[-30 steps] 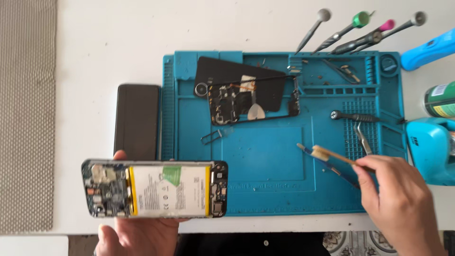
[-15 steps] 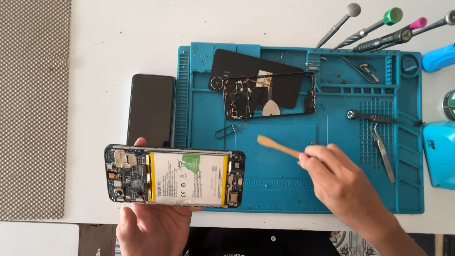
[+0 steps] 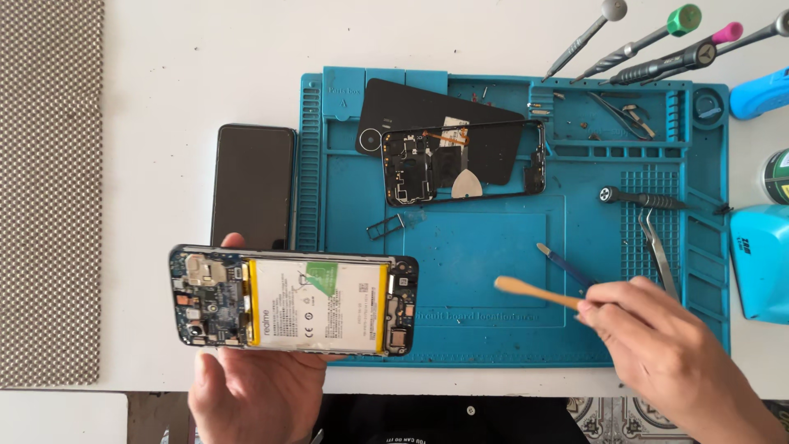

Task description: The person disassembles a smartphone on a blue work mat, removing the battery and internal components using a screwdriver, tweezers, and a plastic pry tool. They clean the interior with a brush and handle the back cover and screen assembly.

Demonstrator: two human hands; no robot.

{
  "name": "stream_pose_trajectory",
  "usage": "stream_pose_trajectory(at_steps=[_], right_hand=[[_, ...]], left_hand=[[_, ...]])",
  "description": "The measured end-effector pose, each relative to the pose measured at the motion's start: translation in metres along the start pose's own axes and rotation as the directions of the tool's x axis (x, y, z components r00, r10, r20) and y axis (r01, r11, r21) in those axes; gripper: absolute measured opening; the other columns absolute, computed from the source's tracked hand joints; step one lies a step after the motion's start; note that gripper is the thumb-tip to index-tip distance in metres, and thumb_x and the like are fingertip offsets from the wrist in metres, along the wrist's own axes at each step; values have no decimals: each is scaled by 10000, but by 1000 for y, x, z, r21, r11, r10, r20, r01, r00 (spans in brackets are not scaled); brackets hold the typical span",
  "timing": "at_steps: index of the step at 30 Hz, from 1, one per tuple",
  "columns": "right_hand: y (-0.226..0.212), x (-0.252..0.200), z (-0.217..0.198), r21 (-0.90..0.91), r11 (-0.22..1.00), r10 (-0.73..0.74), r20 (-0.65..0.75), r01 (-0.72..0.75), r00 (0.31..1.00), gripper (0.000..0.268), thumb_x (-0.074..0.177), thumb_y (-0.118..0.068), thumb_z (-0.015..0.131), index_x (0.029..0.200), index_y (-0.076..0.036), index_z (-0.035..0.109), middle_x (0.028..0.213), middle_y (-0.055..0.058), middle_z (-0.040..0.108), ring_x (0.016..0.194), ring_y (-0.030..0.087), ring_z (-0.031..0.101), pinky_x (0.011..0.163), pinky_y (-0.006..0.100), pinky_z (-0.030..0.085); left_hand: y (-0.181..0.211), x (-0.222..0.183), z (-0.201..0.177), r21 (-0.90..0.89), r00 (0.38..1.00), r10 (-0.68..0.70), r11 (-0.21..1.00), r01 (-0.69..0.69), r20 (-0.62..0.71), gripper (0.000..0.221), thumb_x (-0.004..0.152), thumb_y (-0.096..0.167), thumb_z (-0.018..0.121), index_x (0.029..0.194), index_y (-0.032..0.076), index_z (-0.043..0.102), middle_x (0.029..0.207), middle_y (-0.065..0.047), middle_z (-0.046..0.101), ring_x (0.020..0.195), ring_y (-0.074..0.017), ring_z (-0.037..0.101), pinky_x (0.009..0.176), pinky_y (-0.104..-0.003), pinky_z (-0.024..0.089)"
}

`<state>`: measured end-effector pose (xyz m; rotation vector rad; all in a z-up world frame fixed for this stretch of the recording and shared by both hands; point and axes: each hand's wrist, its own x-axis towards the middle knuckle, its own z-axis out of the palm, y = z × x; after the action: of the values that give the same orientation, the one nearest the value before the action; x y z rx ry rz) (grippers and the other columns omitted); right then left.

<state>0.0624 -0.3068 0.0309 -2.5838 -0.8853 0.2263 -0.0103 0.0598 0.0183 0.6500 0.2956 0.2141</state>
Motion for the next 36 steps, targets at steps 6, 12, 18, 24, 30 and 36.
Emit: stream_pose_trajectory(at_steps=[6,12,18,24,30,36], right_hand=[[-5,-17,6,142,983,100,94,-113,991,216,826,-106,786,1004,-46,679,960,25,715,861,146,722,709,299,606],[-45,27,17,218,971,95,39,-102,995,455,770,-120,841,1196,-48,698,890,36,706,753,146,738,655,320,593],[-71,53,39,199,976,-81,-58,91,995,352,719,-50,821,1052,-43,708,919,46,683,743,182,723,587,309,581],[-86,65,39,200,975,-92,-50,100,994,289,712,-67,823,936,-26,645,901,63,643,725,215,701,611,329,579],[-103,94,37,255,931,-266,-15,261,964,236,798,-74,815,918,-40,615,843,51,576,622,195,638,535,330,536],[-114,127,43,328,902,-284,-35,280,958,247,848,-20,767,1083,5,693,875,65,595,629,188,638,521,322,519]], left_hand=[[7,1,2,57,998,47,997,-45,-31,1063,925,534,641,1733,113,92,1507,-221,464,1354,-440,509,947,-622,538],[7,3,-4,14,997,75,997,-74,-16,1025,948,504,594,1738,94,87,1532,-262,433,1338,-497,489,938,-660,526],[10,0,-14,-43,979,206,978,-206,-9,943,1018,469,523,1758,48,118,1531,-283,457,1405,-498,505,965,-676,538],[23,0,-20,42,973,220,975,-217,-64,965,972,503,456,1762,81,98,1513,-290,454,1302,-502,510,863,-661,536],[25,-5,-31,-258,972,218,947,-189,89,764,1130,401,415,1737,69,91,1554,-310,487,1336,-506,574,979,-655,560],[31,3,-26,-383,961,252,904,-191,116,733,1112,357,398,1726,72,118,1518,-311,504,1358,-507,603,999,-660,579]])
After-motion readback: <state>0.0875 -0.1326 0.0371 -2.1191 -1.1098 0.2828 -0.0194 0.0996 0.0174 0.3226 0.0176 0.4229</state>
